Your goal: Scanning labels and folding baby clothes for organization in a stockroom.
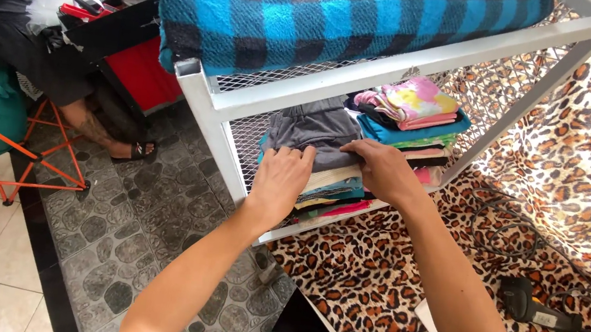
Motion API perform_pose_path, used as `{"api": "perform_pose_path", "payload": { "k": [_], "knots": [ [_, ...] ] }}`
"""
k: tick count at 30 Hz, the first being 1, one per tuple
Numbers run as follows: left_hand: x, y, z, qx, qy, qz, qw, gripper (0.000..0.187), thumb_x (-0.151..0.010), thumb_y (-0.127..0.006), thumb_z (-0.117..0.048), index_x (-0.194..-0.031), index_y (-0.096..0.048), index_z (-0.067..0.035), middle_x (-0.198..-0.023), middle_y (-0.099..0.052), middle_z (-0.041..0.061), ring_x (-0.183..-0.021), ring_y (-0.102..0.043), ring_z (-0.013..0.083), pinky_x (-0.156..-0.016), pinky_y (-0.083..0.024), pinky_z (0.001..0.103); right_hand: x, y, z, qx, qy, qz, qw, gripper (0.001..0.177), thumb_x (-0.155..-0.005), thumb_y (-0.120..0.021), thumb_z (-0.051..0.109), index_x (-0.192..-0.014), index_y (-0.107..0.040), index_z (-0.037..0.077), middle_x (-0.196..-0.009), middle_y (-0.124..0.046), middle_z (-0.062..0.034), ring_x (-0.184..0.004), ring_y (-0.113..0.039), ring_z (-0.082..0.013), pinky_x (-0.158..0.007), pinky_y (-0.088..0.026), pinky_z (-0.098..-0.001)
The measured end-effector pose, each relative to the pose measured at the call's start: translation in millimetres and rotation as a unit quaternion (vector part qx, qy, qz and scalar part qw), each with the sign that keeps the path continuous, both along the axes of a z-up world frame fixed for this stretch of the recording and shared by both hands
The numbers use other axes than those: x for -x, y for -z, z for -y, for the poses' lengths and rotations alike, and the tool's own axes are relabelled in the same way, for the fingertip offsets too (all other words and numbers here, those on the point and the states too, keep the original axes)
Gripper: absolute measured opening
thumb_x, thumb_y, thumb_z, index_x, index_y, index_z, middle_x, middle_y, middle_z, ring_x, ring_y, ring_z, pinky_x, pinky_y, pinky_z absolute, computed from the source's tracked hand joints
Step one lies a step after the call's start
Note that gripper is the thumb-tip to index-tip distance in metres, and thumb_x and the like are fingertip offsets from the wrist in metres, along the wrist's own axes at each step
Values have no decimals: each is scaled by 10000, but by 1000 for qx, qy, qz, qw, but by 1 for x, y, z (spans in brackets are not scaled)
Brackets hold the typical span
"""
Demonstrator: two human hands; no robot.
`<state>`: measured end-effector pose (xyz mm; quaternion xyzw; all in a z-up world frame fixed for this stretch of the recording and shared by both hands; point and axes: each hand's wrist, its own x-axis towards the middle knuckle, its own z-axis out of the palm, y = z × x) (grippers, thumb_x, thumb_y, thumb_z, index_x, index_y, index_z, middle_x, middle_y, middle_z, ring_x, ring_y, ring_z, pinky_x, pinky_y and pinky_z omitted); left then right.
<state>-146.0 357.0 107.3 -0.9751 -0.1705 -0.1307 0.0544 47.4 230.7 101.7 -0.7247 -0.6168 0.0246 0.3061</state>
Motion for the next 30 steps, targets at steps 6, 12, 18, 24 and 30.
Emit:
{"api": "perform_pose_path", "payload": {
  "k": [6, 12, 18, 24, 30],
  "knots": [
    [-3, 5, -7, -6, 12, -6, 1000, 292, -833, -705, -38, -1100, -589, -59, -942, -728, 114, -967, -699, 277, -791, -522, 416, -7, -4, -1, -3, -36, -1, 999, 521, -792, -569, -137, -1249, -692, 80, -1115, -719, -169, -980, -697, -375, -819, -556, -439],
    [-7, -9, -2, 110, -24, -64, 992, 396, -841, -727, -211, -1128, -575, 16, -936, -700, 167, -938, -682, 326, -779, -531, 441, 4, -13, 2, 42, -34, -20, 998, 518, -785, -622, -62, -1277, -680, 86, -1146, -700, -179, -1016, -673, -380, -881, -537, -454],
    [-20, 33, -19, 36, 12, 62, 997, 186, -881, -691, -93, -1060, -641, -89, -960, -722, 125, -966, -686, 343, -765, -548, 475, -11, 24, -4, 0, 1, 45, 999, 355, -898, -684, 79, -1250, -664, 120, -1040, -728, -199, -962, -685, -423, -818, -540, -494],
    [-13, -3, -7, 118, 13, 109, 987, 290, -826, -771, -191, -1016, -632, -21, -909, -711, 180, -934, -655, 393, -752, -536, 502, 4, -6, 0, -11, -3, 1, 1000, 332, -937, -662, 70, -1268, -631, 61, -982, -725, -200, -927, -691, -421, -801, -535, -499],
    [-7, 11, -13, 95, 29, 83, 992, 382, -653, -712, -20, -1023, -620, -8, -963, -706, 192, -977, -659, 383, -834, -534, 492, 0, 14, -1, -69, -48, 39, 996, 347, -885, -777, 153, -1185, -647, 39, -1039, -722, -199, -943, -691, -408, -796, -539, -484]
  ]
}}
